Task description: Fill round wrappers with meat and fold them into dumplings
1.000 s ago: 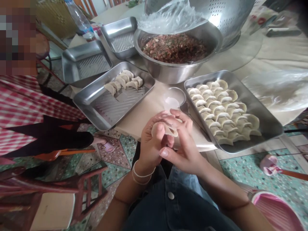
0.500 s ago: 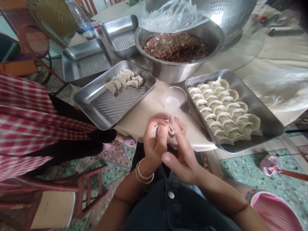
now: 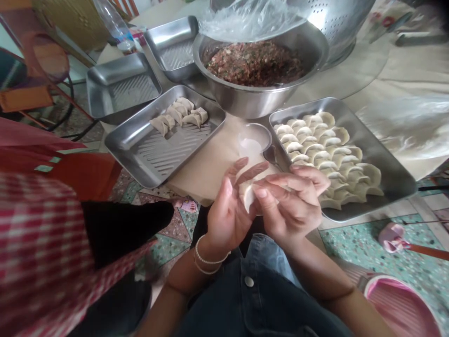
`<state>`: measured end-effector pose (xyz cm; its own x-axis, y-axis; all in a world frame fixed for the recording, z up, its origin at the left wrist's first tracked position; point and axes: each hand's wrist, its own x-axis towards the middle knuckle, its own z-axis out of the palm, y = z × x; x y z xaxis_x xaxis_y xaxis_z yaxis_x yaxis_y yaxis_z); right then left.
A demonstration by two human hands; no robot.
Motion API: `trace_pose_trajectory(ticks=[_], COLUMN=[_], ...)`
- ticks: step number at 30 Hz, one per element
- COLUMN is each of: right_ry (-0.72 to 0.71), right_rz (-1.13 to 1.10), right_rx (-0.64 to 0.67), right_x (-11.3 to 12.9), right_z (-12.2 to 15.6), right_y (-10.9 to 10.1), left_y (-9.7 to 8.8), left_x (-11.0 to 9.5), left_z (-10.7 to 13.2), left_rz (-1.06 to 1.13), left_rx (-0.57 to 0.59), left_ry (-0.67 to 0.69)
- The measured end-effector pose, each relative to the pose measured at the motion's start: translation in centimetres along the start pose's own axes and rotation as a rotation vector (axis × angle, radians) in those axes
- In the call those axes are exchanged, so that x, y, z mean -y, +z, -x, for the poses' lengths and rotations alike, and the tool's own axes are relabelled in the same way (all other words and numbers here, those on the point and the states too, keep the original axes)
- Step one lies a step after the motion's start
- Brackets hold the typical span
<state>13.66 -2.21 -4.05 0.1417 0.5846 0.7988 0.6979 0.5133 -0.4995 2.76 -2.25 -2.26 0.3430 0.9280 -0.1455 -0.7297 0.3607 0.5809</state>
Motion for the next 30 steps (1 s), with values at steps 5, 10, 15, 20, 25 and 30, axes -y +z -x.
trace_pose_trajectory(ticks=[5,10,15,20,25,30], right_ry=[0.035,-0.013,-0.052,-0.026,-0.186,-0.275], right_rz=[0.029,0.017,0.025,-0.025,-0.066,-0.068], right_rx=[0.158,0.119,0.019,0.161,0.238,0.276], right_x=[-0.5,-1.0,-1.4,-2.0,-2.5,-3.1], right_z=[0.1,0.7,1.6,1.1,-0.1,-0.9], right_y=[0.2,-0.4,-0.6,-0.8,-1.5,-2.2], left_y=[-0.7,-1.1,-0.9,-1.6,-1.9,-1.9], left_x=[-0.1,-0.3,-0.7,-1.3,-2.1,-2.4], left_z=[-1.2,-1.4,-0.6,-0.5,-0.3,-0.1], left_rz=[0.003,-0.028,-0.087,-0.105,-0.113,-0.122], left_rx=[-0.040,0.047,0.029,0.109,0.180,0.239], left_ry=[-0.085,-0.038,-0.031,-0.028,-0.139,-0.208])
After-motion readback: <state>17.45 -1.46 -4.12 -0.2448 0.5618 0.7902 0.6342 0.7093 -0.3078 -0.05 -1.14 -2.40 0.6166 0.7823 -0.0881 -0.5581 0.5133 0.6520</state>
